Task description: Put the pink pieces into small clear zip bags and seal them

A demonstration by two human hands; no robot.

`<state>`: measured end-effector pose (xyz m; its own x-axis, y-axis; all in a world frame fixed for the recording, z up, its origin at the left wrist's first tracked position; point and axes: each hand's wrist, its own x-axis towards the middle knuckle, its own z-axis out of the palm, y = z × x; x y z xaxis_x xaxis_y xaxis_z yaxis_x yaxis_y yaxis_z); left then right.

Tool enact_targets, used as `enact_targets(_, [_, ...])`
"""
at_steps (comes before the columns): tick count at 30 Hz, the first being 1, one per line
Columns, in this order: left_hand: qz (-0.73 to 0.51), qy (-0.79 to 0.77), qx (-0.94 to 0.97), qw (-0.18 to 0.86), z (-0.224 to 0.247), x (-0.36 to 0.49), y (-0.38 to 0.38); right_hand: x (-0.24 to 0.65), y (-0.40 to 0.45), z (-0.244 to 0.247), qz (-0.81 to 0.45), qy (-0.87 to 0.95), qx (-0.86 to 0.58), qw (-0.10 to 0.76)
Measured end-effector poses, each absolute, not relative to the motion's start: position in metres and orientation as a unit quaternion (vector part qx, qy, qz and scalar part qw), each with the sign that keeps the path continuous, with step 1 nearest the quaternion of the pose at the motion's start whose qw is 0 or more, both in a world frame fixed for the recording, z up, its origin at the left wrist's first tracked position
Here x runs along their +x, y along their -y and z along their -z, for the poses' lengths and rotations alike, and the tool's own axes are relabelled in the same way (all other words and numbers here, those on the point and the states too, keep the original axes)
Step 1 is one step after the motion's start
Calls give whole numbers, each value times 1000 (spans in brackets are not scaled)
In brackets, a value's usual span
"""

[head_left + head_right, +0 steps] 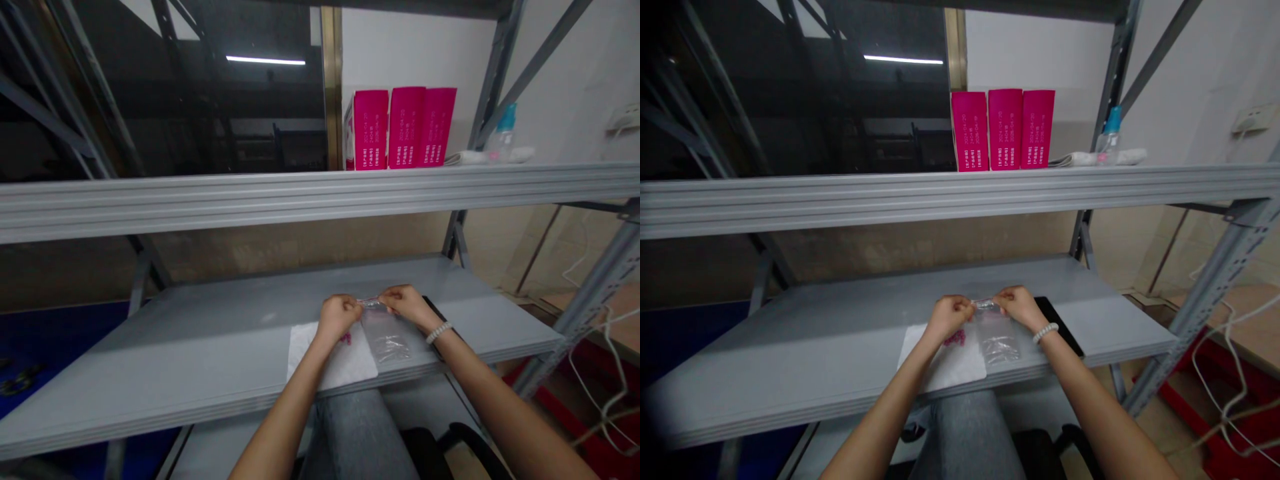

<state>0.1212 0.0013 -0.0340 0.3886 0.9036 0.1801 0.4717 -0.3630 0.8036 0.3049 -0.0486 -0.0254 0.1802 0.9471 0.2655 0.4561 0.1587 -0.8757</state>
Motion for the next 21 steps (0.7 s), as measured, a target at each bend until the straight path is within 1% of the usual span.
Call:
enact_targets(4, [-324, -459, 778, 280, 33, 111, 3, 309, 58, 31, -191, 596, -618, 475])
enact_targets(9, [-415, -462, 758, 200, 37, 72, 35, 310, 94, 40, -89, 556, -642, 520])
enact_targets(13, [-505, -523, 679, 102, 62, 14, 72, 320, 146, 74, 6, 459, -682, 570])
enact_targets(14, [-524, -549, 647, 72, 69, -3, 79, 326, 158, 88, 70, 420, -706, 566])
enact_targets(15, [-540, -572, 616, 42, 77, -19, 86, 332, 168, 102, 112, 386, -736, 544])
enact_targets(17, [-556, -613, 561, -19, 93, -47, 98, 348, 182, 131, 123, 336, -798, 486])
enact_targets(18, [-549, -638, 534, -83, 101, -59, 103, 356, 186, 144, 102, 329, -823, 451])
enact_targets(19, [-538, -653, 516, -131, 109, -69, 108, 363, 189, 156, 84, 330, -834, 434])
enact_targets(21, [-500, -668, 523, -172, 124, -83, 115, 376, 189, 175, 1, 383, -849, 365])
